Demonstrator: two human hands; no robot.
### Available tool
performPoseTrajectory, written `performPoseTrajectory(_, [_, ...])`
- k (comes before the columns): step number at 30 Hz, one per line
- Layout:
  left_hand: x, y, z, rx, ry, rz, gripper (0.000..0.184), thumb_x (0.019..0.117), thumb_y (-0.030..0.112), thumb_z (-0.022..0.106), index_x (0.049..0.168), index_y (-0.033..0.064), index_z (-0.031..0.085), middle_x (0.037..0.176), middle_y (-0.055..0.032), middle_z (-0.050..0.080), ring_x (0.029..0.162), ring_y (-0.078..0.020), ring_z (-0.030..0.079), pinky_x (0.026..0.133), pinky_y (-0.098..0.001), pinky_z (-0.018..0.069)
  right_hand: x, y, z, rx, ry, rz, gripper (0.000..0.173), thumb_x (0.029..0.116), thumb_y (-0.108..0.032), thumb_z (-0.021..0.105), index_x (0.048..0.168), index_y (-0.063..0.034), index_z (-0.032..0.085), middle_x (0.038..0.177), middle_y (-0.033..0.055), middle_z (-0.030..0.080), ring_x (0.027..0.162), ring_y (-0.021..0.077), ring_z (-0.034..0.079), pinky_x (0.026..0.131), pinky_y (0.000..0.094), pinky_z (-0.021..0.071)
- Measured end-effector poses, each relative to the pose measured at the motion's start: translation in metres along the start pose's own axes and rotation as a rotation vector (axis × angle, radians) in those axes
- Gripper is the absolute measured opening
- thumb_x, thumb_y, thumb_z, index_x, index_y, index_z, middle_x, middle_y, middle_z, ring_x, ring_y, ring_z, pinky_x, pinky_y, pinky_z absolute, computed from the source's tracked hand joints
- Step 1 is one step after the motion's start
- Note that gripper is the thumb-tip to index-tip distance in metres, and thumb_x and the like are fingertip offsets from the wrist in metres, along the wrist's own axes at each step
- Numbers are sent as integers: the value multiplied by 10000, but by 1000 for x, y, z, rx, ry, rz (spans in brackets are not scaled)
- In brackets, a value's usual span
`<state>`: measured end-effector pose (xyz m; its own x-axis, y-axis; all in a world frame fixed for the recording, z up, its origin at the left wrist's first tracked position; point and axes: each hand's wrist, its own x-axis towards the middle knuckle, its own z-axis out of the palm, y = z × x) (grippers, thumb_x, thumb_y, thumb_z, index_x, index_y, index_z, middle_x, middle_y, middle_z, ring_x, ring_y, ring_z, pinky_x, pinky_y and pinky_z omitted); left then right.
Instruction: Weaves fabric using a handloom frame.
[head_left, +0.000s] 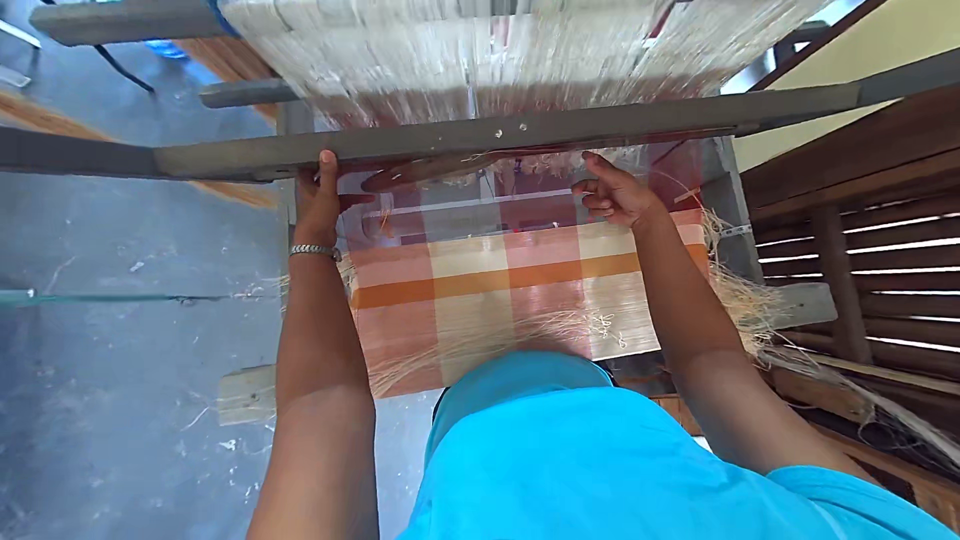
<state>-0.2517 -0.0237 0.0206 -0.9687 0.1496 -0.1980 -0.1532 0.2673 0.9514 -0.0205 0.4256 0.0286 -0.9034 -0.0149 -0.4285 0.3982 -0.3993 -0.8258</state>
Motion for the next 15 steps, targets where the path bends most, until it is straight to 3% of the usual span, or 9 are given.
performPoseTrajectory(2, [1, -1, 1, -21, -101, -28, 833, 996, 726, 365, 1611, 187, 212, 1430, -90, 595, 1109, -259, 703, 883, -443, 621, -6, 4, 17, -108, 159, -28, 644, 1077, -386, 491, 1602, -226, 152, 999, 47, 702, 496, 44, 472, 447, 184, 395])
performPoseTrajectory(6, [-1, -1, 8, -87, -232, -77, 809, 969, 789, 208, 1549, 237, 324, 1435, -46, 600, 1132, -245, 694, 926, -429, 597, -8, 26, 35, -222, 335, -122, 881, 1045, -281, 603, 1628, -130, -40, 1030, 87, 695, 612, 117, 616, 552, 276, 543])
performPoseTrajectory(7, [-2, 0, 9, -105, -257, -74, 825, 959, 800, 188, 1548, 237, 320, 1457, -49, 580, 1170, -251, 678, 946, -436, 594, -8, 31, 35, -284, 368, -177, 859, 1049, -261, 596, 1627, -85, -16, 1025, 96, 694, 625, 125, 627, 563, 289, 555])
performPoseTrajectory(8, [-2, 1, 10, -121, -273, -71, 835, 954, 804, 171, 1543, 231, 322, 1469, -57, 568, 1193, -259, 668, 952, -448, 593, -10, 33, 33, -364, 433, -238, 788, 1055, -256, 584, 1626, -50, 82, 1013, 102, 698, 641, 133, 630, 576, 302, 555])
performPoseTrajectory(10, [-1, 2, 11, -139, -286, -57, 862, 937, 821, 167, 1533, 220, 331, 1464, -67, 572, 1197, -266, 667, 942, -461, 596, -17, 32, 16, -541, 674, -395, 529, 1058, -250, 554, 1527, -40, 432, 1017, 123, 710, 724, 167, 649, 648, 352, 561])
performPoseTrajectory(11, [0, 1, 10, -149, -294, -46, 888, 916, 846, 194, 1531, 220, 330, 1461, -70, 573, 1195, -272, 668, 940, -466, 601, -21, 30, -1, -641, 816, -461, 459, 1057, -254, 534, 1460, -35, 516, 1064, 147, 707, 826, 198, 677, 745, 384, 581])
performPoseTrajectory(13, [0, 2, 10, -167, -314, -38, 964, 852, 905, 267, 1534, 226, 323, 1463, -67, 573, 1198, -279, 670, 945, -472, 602, -35, 27, -42, -801, 1076, -471, 461, 1063, -266, 496, 1443, -5, 517, 1263, 212, 648, 1130, 282, 655, 997, 424, 543])
performPoseTrajectory(15, [1, 1, 11, -172, -320, -31, 972, 853, 905, 255, 1539, 218, 310, 1455, -67, 573, 1193, -268, 670, 939, -454, 604, -51, 28, -77, -911, 1260, -341, 527, 1060, -307, 470, 1476, 16, 483, 1406, 268, 555, 1325, 386, 530, 1135, 499, 428])
